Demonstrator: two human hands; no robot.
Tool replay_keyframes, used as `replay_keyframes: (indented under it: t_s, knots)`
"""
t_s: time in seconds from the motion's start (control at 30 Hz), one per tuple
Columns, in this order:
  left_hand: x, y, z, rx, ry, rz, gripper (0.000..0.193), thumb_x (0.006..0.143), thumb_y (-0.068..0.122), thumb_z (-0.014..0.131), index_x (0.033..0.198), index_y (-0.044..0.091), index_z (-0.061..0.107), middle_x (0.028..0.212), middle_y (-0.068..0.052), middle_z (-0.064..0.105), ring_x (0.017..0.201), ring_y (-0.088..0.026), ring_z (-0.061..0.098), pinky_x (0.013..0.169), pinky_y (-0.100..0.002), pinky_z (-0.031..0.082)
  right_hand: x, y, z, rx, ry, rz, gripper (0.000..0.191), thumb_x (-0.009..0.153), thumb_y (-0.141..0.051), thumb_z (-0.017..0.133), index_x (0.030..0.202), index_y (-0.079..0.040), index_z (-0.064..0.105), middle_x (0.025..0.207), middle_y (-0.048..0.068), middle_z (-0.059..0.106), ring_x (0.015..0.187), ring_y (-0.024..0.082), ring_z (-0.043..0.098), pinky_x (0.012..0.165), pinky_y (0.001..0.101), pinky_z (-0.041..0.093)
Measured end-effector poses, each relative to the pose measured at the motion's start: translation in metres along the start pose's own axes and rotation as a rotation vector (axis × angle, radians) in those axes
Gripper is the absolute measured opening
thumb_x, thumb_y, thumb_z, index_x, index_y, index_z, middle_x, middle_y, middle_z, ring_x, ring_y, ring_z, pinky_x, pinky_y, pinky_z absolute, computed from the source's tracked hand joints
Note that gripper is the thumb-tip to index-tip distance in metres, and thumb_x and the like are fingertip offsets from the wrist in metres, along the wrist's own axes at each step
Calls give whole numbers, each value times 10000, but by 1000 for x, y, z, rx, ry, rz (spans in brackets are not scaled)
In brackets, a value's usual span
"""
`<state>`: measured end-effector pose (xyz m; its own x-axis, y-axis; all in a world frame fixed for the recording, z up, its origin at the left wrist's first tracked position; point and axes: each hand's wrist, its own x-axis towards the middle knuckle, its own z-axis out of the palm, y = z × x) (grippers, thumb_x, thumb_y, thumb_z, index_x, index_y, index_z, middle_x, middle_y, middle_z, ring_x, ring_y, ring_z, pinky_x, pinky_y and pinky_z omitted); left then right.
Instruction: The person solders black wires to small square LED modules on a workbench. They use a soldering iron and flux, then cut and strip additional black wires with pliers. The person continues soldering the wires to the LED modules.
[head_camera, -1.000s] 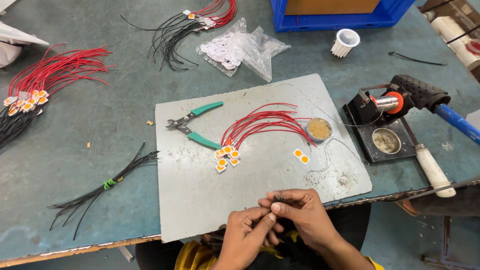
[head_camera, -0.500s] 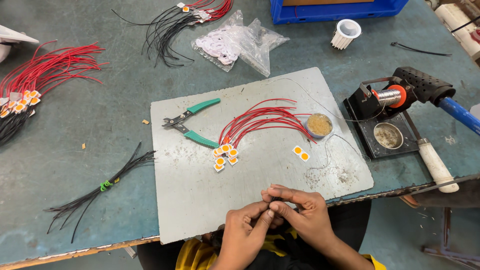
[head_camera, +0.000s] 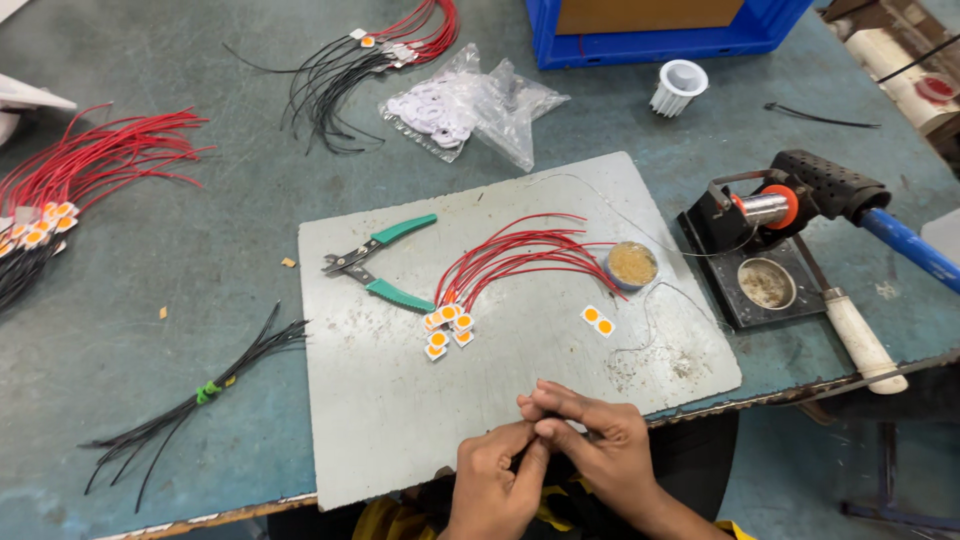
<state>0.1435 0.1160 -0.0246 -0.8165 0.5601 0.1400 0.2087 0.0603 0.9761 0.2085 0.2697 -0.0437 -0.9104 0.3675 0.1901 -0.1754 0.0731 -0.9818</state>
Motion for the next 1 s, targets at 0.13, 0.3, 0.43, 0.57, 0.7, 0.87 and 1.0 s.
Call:
replay_keyframes:
  t_s: [0.13, 0.3, 0.43, 0.57, 0.7, 0.87, 1.0]
  knots:
    - [-2, -13, 7, 3, 35, -39, 122, 890, 77, 710, 920, -23, 773, 768, -140, 811, 688, -182, 820, 604, -301, 603, -2, 4, 1, -53, 7, -255, 184, 949, 20, 724, 1117, 92, 745, 1001, 197, 818, 1016, 241, 808, 1151, 474, 519]
    - [-1, -32, 23, -393, 144, -167, 118, 880, 21, 731, 927, -82, 764, 814, -147, 828, 768, -166, 800, 710, -294, 645, -3, 10, 7, 252, 187, 187, 213, 886, 20, 694, 1083, 89, 735, 982, 200, 829, 964, 246, 798, 1023, 500, 510]
    - [-2, -37, 28, -479, 103, -201, 130, 910, 36, 692, 968, -77, 722, 796, -114, 800, 736, -130, 760, 681, -271, 608, -6, 15, 7, 233, 169, 160, 224, 900, 13, 694, 1102, 101, 738, 1003, 204, 823, 1016, 239, 779, 1100, 469, 503]
    - [-2, -33, 25, -348, 6, -255, 164, 937, 102, 674, 961, -37, 756, 719, -86, 794, 647, -101, 717, 579, -260, 542, -6, 15, 4, 98, 108, -136, 209, 958, 12, 697, 1141, 108, 727, 1040, 209, 816, 1040, 254, 797, 1131, 459, 453]
    - [0, -26, 20, -157, -79, -127, 192, 962, 139, 669, 924, -21, 767, 690, -73, 787, 611, -111, 752, 569, -269, 585, -6, 11, 0, 238, 216, 200, 271, 908, 8, 684, 1160, 104, 710, 1042, 226, 813, 994, 250, 789, 931, 427, 568]
    - [-1, -23, 14, -26, -101, 144, 176, 958, 117, 680, 1017, -33, 750, 710, -97, 741, 620, -145, 746, 557, -277, 571, -11, 16, -5, 261, 139, 194, 312, 932, -1, 668, 1219, 118, 679, 1061, 250, 802, 1009, 251, 790, 898, 350, 640]
    - [-4, -19, 15, -29, -89, -13, 183, 965, 121, 679, 848, -11, 729, 655, -85, 714, 534, -149, 677, 508, -295, 520, -21, 22, -1, 264, 155, 265, 315, 931, -7, 665, 1221, 114, 689, 1076, 235, 811, 975, 257, 773, 812, 347, 616]
